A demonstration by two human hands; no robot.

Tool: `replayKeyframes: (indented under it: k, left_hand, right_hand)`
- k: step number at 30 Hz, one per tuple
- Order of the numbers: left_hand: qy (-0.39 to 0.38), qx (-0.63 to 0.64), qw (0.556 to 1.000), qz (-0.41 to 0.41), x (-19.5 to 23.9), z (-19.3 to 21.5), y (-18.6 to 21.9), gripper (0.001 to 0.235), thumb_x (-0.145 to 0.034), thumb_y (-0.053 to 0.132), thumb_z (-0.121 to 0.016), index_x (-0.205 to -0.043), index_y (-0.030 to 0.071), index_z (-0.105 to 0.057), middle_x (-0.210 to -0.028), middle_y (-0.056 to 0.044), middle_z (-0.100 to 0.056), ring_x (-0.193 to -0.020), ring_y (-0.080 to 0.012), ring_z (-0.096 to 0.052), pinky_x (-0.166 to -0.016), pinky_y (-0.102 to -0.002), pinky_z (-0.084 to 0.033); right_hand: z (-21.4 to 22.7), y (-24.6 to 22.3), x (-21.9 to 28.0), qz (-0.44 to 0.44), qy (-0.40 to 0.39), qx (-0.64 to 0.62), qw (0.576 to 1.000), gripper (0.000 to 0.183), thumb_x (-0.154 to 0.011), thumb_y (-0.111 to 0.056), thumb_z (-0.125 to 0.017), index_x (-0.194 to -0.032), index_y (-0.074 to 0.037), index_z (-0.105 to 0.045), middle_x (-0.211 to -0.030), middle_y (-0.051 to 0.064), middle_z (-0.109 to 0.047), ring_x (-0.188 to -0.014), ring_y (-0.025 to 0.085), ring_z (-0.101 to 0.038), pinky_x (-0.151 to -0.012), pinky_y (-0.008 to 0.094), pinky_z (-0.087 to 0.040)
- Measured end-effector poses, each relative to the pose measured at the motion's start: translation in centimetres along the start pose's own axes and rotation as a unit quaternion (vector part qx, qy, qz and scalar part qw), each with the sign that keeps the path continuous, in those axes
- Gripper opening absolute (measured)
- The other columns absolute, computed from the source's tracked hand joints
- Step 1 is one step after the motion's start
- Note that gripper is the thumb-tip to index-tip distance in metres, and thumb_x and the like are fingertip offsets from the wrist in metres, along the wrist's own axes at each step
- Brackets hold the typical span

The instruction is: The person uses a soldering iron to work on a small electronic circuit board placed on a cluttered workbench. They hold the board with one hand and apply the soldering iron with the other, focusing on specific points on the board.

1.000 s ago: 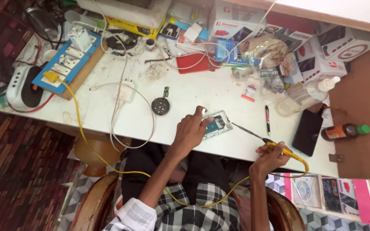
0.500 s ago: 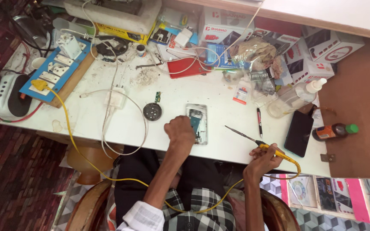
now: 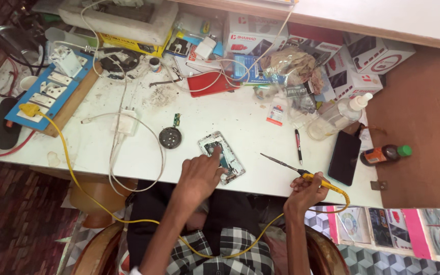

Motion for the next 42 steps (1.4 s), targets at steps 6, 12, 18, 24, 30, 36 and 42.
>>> replayKeyframes:
  k: [6,12,18,24,30,36,42]
  left_hand:
    - [-0.091,-0.088,0.99,-0.064,-4.4,0.0,-0.6,0.112,-0.071,0.017,-0.088,-0.162,0.023,-0.023,-0.11,-0.013,-0.069,-0.114,-0.0318,-0.062,-0.098,-0.045,-0.044]
    - [-0.07,-0.119,0.983,-0.12,-8.0,-2.9,-2.9,0.114,-0.059,0.013,-0.095,-0.155,0.025,-0.035,-0.118,-0.013,-0.066,-0.117,-0.0301,-0.06,-0.098,-0.046,-0.042]
    - [-0.007,-0.101,0.994,-0.033,-7.7,-3.4,-4.2,0.105,-0.071,0.045,-0.09,-0.144,-0.011,-0.038,-0.097,-0.015,-0.071,-0.102,-0.0297,-0.066,-0.085,-0.044,-0.044]
    - [0.045,-0.095,0.994,-0.013,-5.2,-2.2,-2.1,0.096,-0.085,0.051,-0.076,-0.143,-0.017,-0.041,-0.068,-0.015,-0.069,-0.068,-0.0291,-0.071,-0.061,-0.041,-0.048]
    - [0.024,-0.056,0.998,0.014,-3.9,-0.4,-3.5,0.087,-0.081,0.038,-0.082,-0.144,-0.009,-0.044,-0.08,-0.018,-0.067,-0.079,-0.0298,-0.068,-0.068,-0.042,-0.049]
    - [-0.02,-0.019,0.999,0.028,-4.2,-1.7,-4.9,0.083,-0.084,0.023,-0.08,-0.153,0.001,-0.041,-0.099,-0.014,-0.07,-0.101,-0.0273,-0.064,-0.095,-0.043,-0.039]
    - [0.025,-0.021,0.999,-0.003,-4.8,-1.7,-5.1,0.083,-0.079,0.021,-0.083,-0.151,0.009,-0.044,-0.105,-0.012,-0.069,-0.108,-0.0281,-0.061,-0.094,-0.046,-0.037]
  right_hand:
    - [-0.8,-0.4,0.2,0.019,-0.021,0.003,1.0,0.031,-0.111,-0.029,-0.059,-0.095,-0.009,-0.042,-0.065,0.003,-0.047,-0.051,0.013,-0.047,-0.047,0.027,-0.042]
    - [-0.3,-0.1,0.2,0.014,-0.001,0.015,1.0,0.032,-0.109,-0.031,-0.059,-0.093,-0.009,-0.043,-0.065,0.006,-0.052,-0.05,0.014,-0.051,-0.047,0.028,-0.045]
    - [-0.6,-0.3,0.5,0.024,-0.013,0.027,0.999,0.033,-0.11,-0.032,-0.059,-0.093,-0.009,-0.043,-0.065,0.007,-0.053,-0.051,0.014,-0.052,-0.047,0.028,-0.045]
    - [-1.2,0.1,1.3,0.003,-0.034,0.093,0.995,0.028,-0.111,-0.033,-0.058,-0.105,-0.008,-0.046,-0.069,0.005,-0.053,-0.054,0.013,-0.053,-0.049,0.026,-0.045]
    - [-3.0,-0.1,1.8,0.011,-0.06,0.095,0.994,0.026,-0.111,-0.029,-0.056,-0.108,-0.007,-0.043,-0.069,0.005,-0.053,-0.052,0.012,-0.052,-0.047,0.027,-0.044]
    - [-6.2,-1.0,3.2,0.061,-0.145,0.126,0.979,0.019,-0.113,-0.02,-0.053,-0.111,-0.005,-0.043,-0.073,0.006,-0.054,-0.052,0.012,-0.052,-0.047,0.023,-0.038]
    - [-7.5,-2.1,5.2,0.116,-0.169,0.136,0.969,0.017,-0.113,-0.015,-0.053,-0.112,-0.002,-0.043,-0.081,0.005,-0.055,-0.059,0.011,-0.054,-0.053,0.025,-0.048]
Point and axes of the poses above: each hand's wrist, its own x-axis away from the middle knuckle, its own z-axis out of the back of the hand, y = z × x, the point moved 9 cm from there along -x, towards the middle knuckle
